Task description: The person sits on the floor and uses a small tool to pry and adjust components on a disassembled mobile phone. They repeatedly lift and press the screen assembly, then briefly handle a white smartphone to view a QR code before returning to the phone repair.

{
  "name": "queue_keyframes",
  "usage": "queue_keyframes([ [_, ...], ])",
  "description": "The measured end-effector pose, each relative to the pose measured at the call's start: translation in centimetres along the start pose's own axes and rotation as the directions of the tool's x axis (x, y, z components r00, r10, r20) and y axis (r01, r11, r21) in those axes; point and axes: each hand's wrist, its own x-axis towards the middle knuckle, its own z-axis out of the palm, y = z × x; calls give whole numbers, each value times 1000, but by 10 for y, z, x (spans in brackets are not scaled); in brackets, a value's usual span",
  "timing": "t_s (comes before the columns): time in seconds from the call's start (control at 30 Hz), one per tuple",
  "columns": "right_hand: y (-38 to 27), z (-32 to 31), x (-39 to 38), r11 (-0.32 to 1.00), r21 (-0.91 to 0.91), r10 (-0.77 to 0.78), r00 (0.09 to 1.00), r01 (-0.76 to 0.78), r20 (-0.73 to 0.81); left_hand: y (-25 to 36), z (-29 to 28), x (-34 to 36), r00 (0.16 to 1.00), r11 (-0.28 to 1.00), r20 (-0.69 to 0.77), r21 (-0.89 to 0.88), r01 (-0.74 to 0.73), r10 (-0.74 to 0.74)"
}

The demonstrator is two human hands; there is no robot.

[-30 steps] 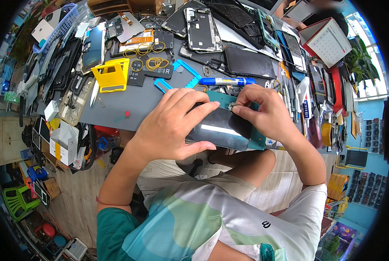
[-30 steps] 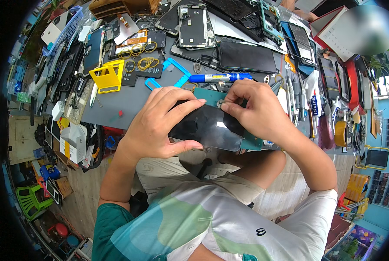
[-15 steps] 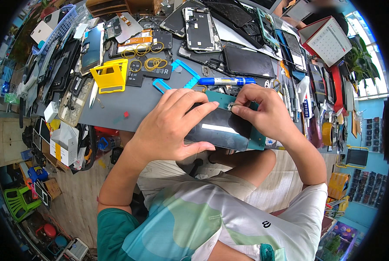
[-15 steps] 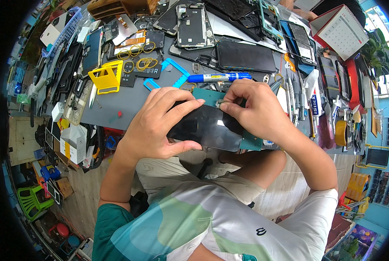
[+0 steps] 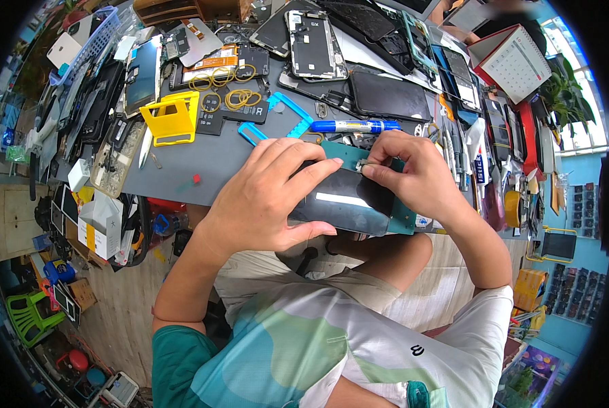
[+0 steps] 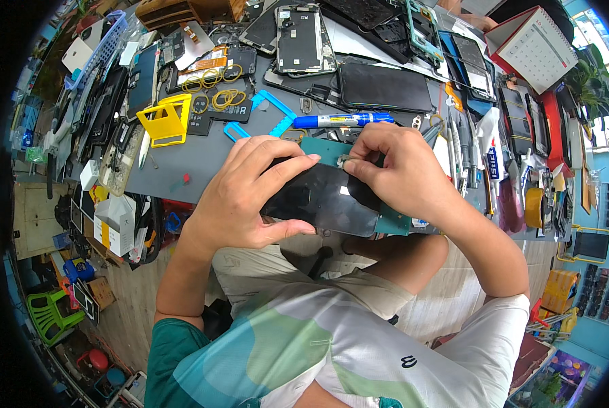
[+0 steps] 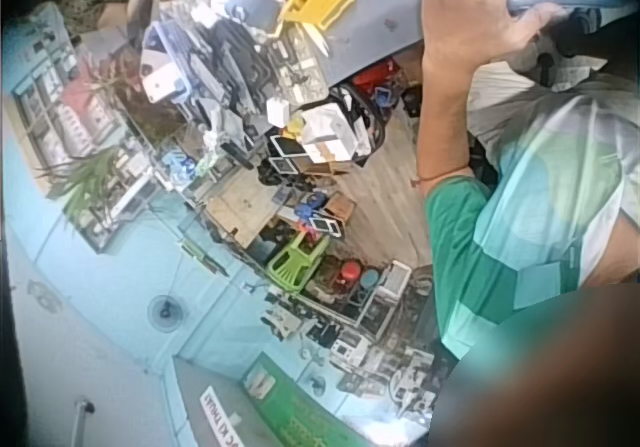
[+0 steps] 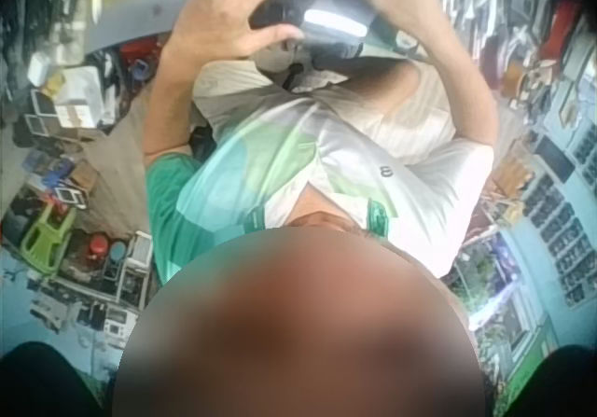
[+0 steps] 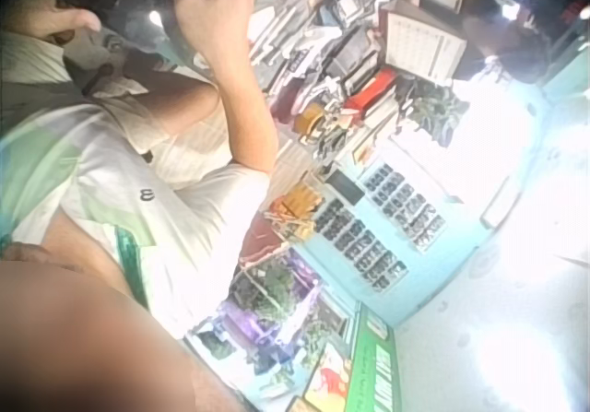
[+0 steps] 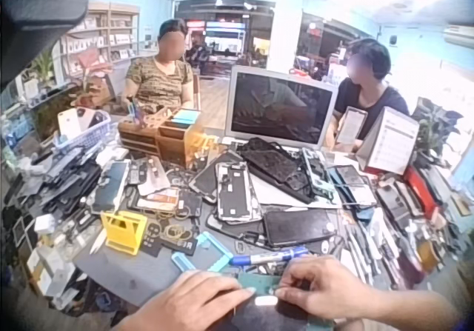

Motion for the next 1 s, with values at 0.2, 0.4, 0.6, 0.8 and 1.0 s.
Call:
queue_keyframes([
  [0.2,-2,-2,0,1000,-7,10,1000,-10,10,0,0,0,1000,1000,0,-3,0,0],
  [0.4,2,-1,1,1000,-24,9,1000,-8,19,0,0,0,1000,1000,0,-6,-1,1],
  [0.6,1,-2,1,1000,-17,2,1000,-2,18,0,0,0,1000,1000,-2,-4,-3,3],
  [0.8,2,-2,2,1000,-21,16,999,-15,28,0,-1,0,1000,1000,18,-1,-8,8],
  [1.0,1,-2,1,999,-23,31,999,-30,26,1,0,1,1000,1000,-2,-2,3,-3],
])
